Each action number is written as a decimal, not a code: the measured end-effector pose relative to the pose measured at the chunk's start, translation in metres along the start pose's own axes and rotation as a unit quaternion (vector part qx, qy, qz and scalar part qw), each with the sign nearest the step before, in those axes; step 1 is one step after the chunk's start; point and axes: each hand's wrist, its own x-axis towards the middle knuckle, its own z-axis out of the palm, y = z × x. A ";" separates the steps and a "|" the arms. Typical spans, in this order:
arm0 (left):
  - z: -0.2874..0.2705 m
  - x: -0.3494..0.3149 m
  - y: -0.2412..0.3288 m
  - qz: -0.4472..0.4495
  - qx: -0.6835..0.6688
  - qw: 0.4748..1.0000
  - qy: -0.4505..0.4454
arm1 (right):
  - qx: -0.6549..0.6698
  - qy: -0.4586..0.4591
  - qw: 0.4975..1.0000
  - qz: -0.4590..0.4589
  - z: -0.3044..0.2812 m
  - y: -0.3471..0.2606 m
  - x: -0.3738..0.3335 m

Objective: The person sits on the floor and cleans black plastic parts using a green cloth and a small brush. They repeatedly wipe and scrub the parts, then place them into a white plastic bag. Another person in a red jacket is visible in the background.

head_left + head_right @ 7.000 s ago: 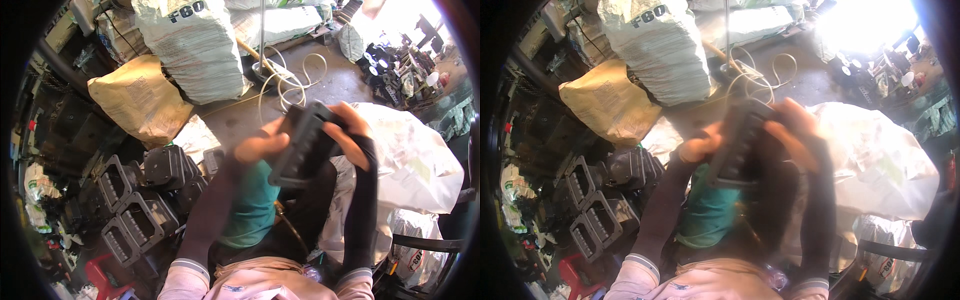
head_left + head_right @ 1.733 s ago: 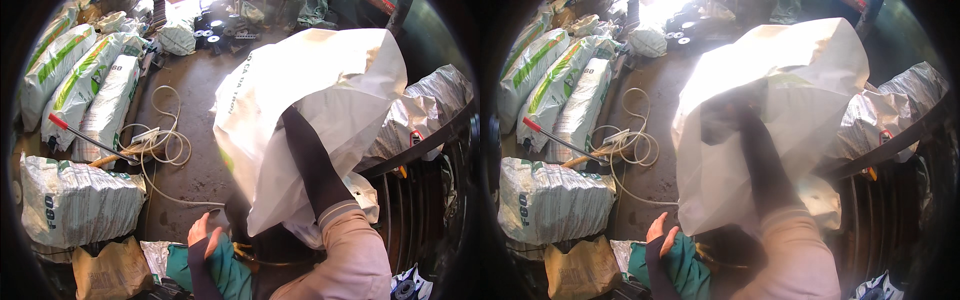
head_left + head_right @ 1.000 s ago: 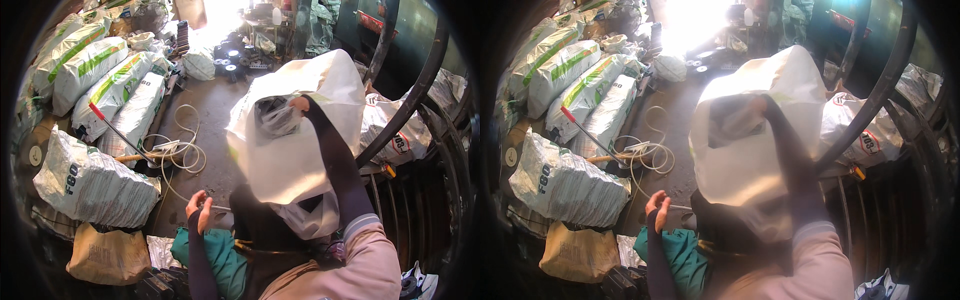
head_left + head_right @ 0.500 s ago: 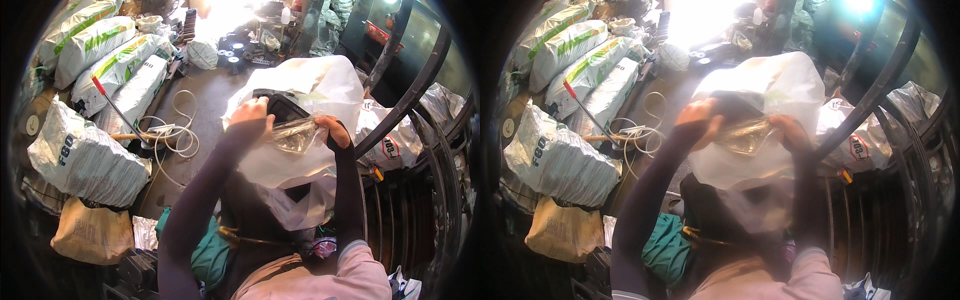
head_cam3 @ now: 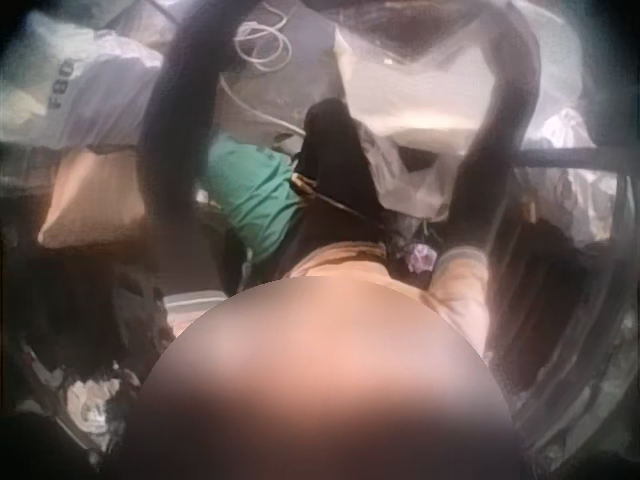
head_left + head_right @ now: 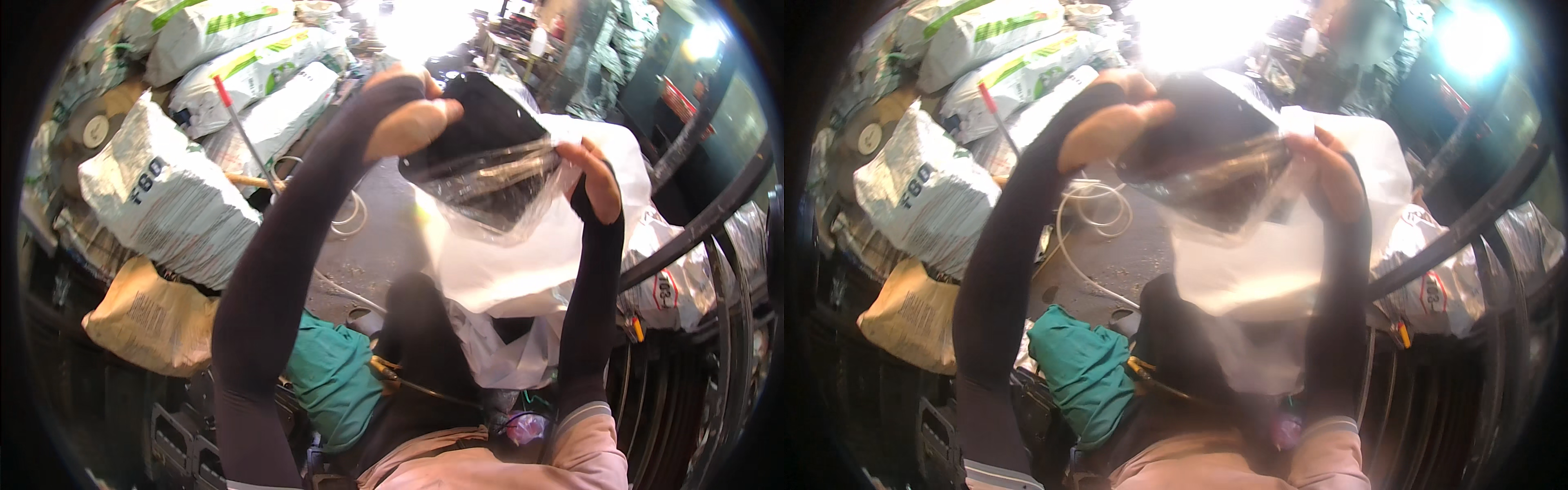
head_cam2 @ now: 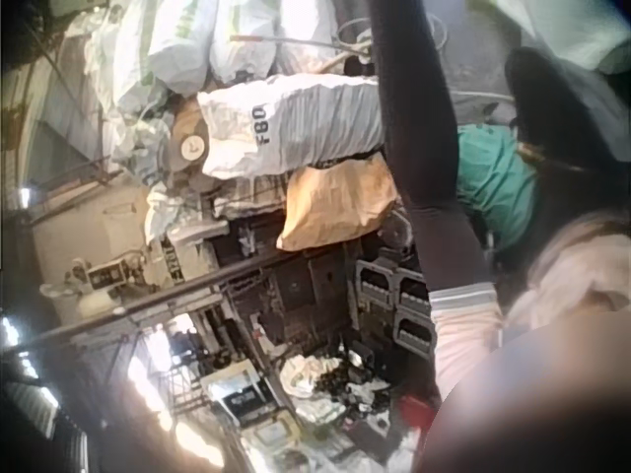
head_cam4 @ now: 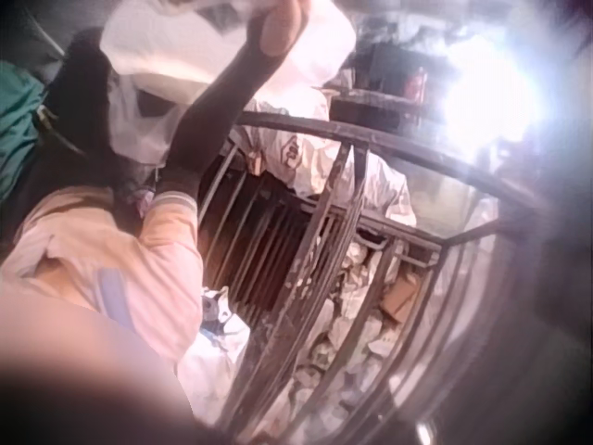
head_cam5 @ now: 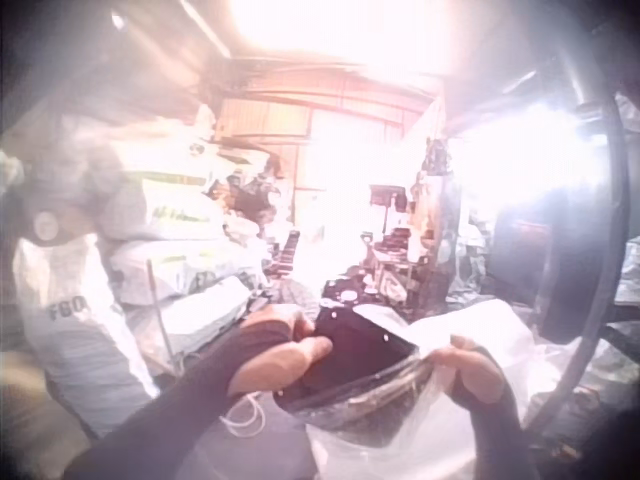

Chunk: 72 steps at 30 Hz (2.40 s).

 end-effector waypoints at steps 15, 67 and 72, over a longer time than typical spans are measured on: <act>-0.087 -0.104 -0.293 -0.257 -0.002 0.960 0.112 | -0.455 -0.146 0.877 0.045 0.218 0.234 0.190; 0.271 -0.436 -0.412 -0.521 -0.340 0.447 0.643 | -0.565 -0.020 0.813 0.140 0.054 0.582 0.076; 0.252 -0.378 -0.416 -0.645 0.020 0.636 0.423 | -0.554 -0.030 0.811 0.184 0.091 0.524 0.069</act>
